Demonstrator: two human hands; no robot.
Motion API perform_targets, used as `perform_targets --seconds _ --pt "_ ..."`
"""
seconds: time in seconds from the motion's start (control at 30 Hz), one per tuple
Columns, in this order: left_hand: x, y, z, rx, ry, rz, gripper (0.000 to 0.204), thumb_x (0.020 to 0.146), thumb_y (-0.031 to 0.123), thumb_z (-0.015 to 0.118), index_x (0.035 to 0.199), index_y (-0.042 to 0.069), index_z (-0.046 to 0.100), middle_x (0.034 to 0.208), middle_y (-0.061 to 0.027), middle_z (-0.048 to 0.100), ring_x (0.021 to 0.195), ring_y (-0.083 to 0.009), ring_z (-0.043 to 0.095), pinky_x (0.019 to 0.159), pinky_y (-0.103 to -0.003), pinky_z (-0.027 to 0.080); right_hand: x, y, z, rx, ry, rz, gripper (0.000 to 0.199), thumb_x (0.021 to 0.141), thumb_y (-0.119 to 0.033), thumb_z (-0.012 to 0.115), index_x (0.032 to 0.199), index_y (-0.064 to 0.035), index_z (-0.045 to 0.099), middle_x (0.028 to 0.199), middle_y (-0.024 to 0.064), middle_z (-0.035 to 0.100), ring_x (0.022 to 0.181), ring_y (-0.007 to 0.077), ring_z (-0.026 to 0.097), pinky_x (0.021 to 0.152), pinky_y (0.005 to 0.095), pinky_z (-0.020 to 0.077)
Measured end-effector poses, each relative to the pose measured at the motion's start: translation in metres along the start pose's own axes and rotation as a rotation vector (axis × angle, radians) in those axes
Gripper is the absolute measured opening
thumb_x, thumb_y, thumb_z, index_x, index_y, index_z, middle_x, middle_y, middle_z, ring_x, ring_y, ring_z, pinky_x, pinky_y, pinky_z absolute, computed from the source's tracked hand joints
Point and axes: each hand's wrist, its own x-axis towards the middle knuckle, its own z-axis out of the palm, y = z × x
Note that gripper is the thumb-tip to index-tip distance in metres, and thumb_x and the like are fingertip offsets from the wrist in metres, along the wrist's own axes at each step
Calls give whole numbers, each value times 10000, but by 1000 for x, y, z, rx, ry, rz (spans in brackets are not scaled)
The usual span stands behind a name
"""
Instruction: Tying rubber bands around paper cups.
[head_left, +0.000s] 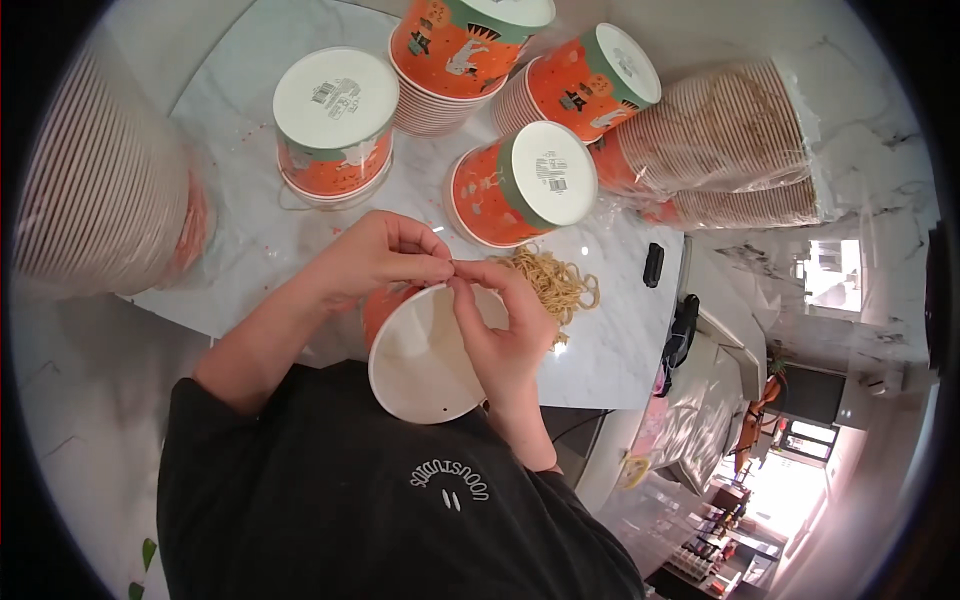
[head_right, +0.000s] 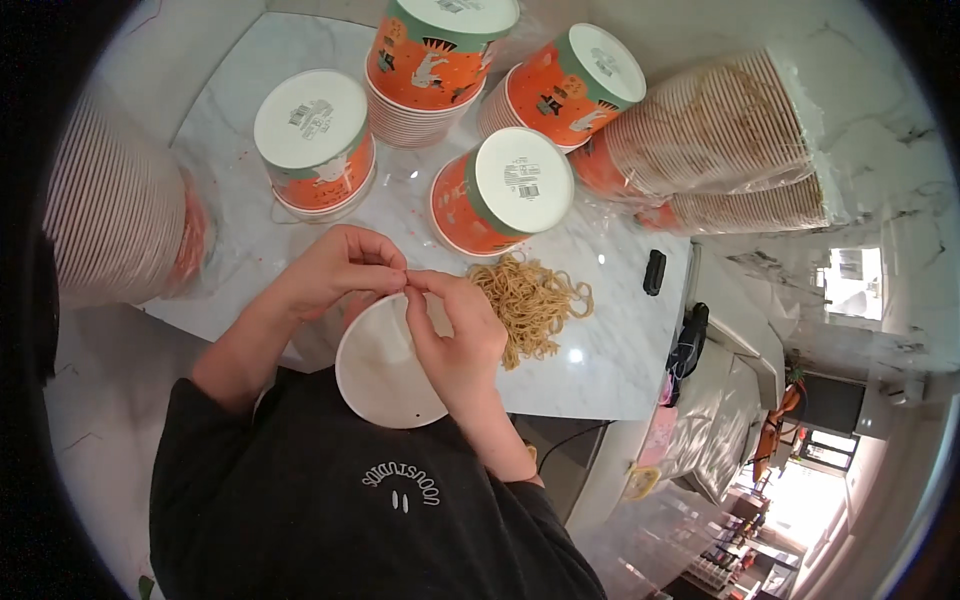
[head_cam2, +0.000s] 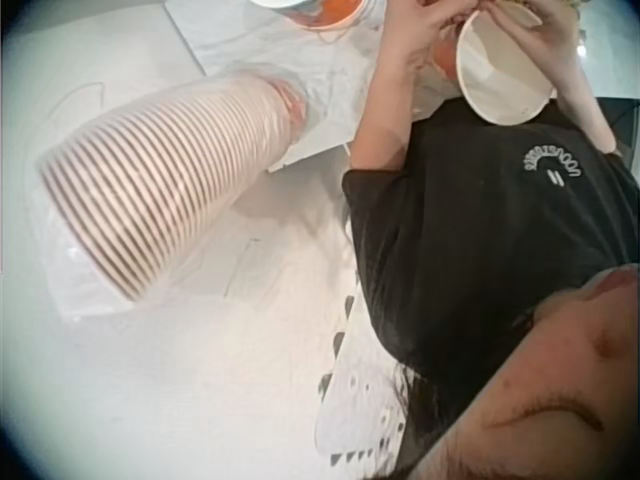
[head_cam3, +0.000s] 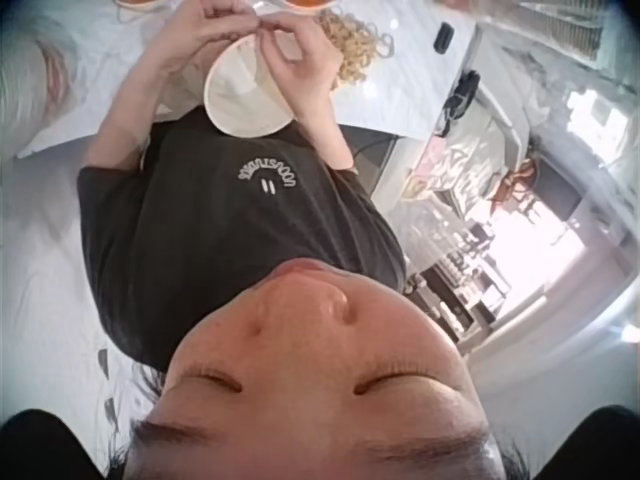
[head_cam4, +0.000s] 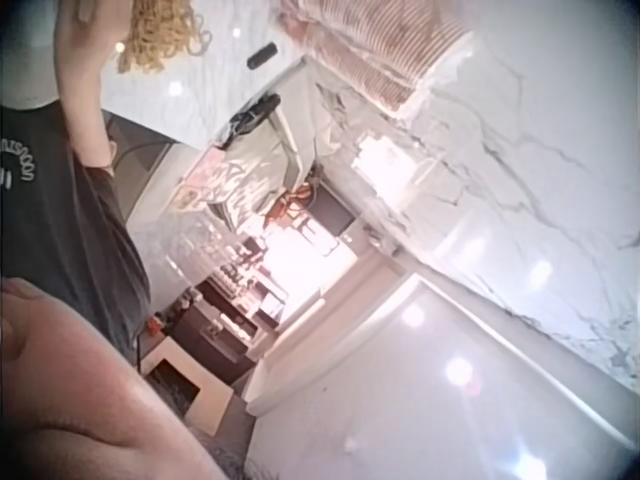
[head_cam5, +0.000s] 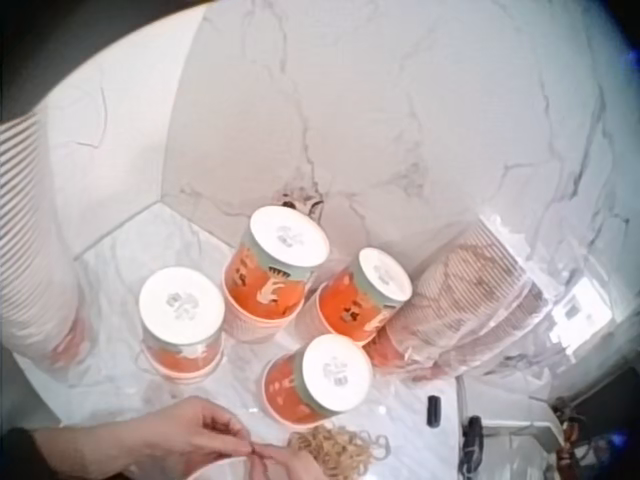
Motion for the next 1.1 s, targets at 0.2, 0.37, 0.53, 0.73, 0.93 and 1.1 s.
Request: perform_targets --seconds 0.2,0.37,0.53,0.73,0.93,1.1 --pt "-2 -4 0 -40 2 13 138 923 149 736 965 19 759 841 4 725 722 -27 621 615 -187 437 1 8 -2 187 -51 163 181 868 17 767 1044 -8 736 948 83 747 869 184 714 797 304 557" --pt "2 -7 2 -12 19 14 150 928 156 740 980 16 758 841 4 723 720 -29 618 609 -188 434 5 9 -5 187 -97 145 166 874 -2 773 1039 4 754 967 99 745 879 182 702 812 291 558" --pt "-2 -7 2 -10 27 27 158 939 154 744 997 8 756 851 1 724 738 -36 626 616 -191 444 4 10 -2 152 -70 125 216 863 -6 781 1078 0 757 967 106 745 873 195 706 802 296 560" --pt "-7 -3 4 -54 50 40 143 944 126 741 1023 7 744 921 -24 734 825 -70 670 746 -223 525 7 18 -8 77 3 98 223 867 -7 757 1089 -14 741 1093 121 689 1002 239 680 888 332 536" --pt "-9 -6 4 -68 40 51 129 943 118 740 1022 17 729 945 -17 731 865 -72 672 802 -224 528 5 19 -4 131 -85 164 152 872 -44 769 1020 -14 753 1142 114 668 1100 243 642 974 355 488" --pt "-9 -6 2 -48 -16 90 86 957 111 724 1007 42 720 928 13 710 855 -43 647 794 -207 514 7 16 -1 224 -121 201 132 864 -49 778 992 -24 755 1148 101 672 1106 236 640 987 348 478"
